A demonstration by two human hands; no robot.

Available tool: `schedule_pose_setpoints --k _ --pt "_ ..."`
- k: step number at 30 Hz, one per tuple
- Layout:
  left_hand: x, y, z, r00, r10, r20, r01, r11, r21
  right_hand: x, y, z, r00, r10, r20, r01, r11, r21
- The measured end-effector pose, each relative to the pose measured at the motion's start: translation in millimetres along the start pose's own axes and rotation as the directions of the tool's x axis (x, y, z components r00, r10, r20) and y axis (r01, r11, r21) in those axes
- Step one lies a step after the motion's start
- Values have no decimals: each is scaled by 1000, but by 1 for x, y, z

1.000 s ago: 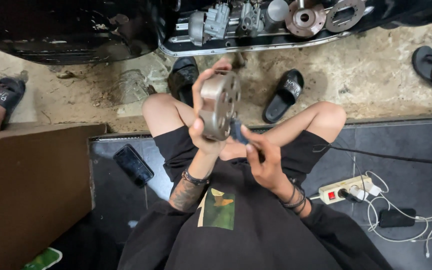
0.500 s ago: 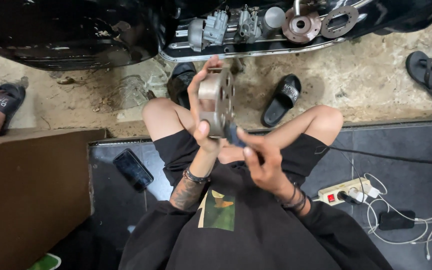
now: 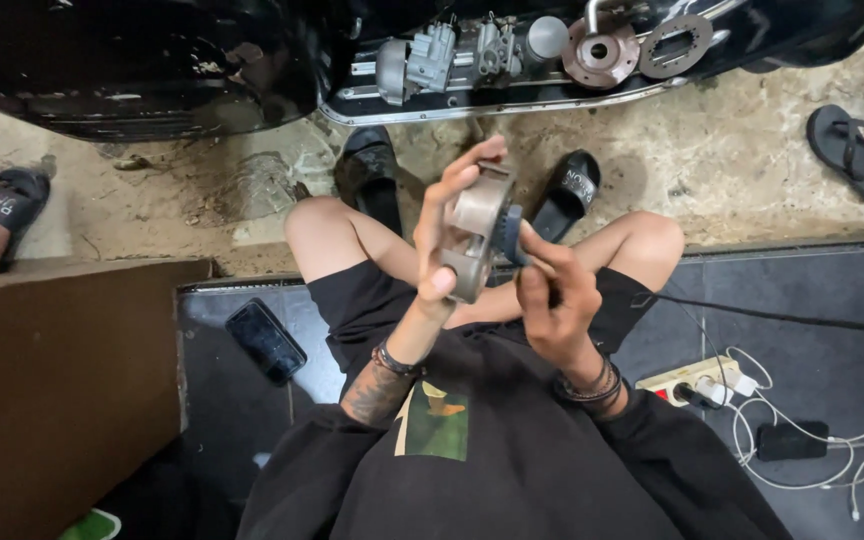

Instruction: Cleaning a motorcycle clutch bell using a small hand tool to remove debris from holes and surfaces.

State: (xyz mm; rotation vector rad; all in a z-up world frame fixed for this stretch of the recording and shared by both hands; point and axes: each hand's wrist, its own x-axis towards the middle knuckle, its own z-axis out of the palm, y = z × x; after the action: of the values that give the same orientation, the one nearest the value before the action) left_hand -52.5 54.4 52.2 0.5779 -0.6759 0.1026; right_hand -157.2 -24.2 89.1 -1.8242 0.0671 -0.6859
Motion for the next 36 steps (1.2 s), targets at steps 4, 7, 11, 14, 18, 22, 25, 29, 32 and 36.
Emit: schedule_pose_setpoints --k 4,7,11,14,18,22,25,29,32,36 --pt "9 14 -1 1000 -10 23 10 1000 3 -26 17 4 998 57 -26 -61 986 -155" --pt "15 28 7 991 -131 -16 131 991 -21 -27 32 2 923 -380 68 385 899 -210" --pt "14 35 12 939 -343 19 343 936 -83 -4 38 -10 921 -389 30 378 873 -309" --pt "14 41 8 896 -443 45 445 893 -72 7 56 1 791 -603 -102 534 763 -363" --pt "15 47 1 860 -509 31 506 845 -172 -6 76 12 715 -689 -122 647 717 -258" --pt "13 45 4 858 -513 33 513 851 -113 -3 73 5 651 -756 -68 699 632 -335" --pt "11 42 4 844 -531 69 536 839 -93 2 60 1 713 -687 -140 623 712 -323" --pt "9 43 6 860 -507 66 509 860 -24 -1 59 4 756 -632 -169 555 756 -347" --pt "12 44 5 870 -491 34 492 870 -32 -10 67 -2 779 -600 -184 499 770 -397" --pt "16 50 15 888 -460 19 458 887 66 5 44 -13 855 -509 -99 433 806 -404"
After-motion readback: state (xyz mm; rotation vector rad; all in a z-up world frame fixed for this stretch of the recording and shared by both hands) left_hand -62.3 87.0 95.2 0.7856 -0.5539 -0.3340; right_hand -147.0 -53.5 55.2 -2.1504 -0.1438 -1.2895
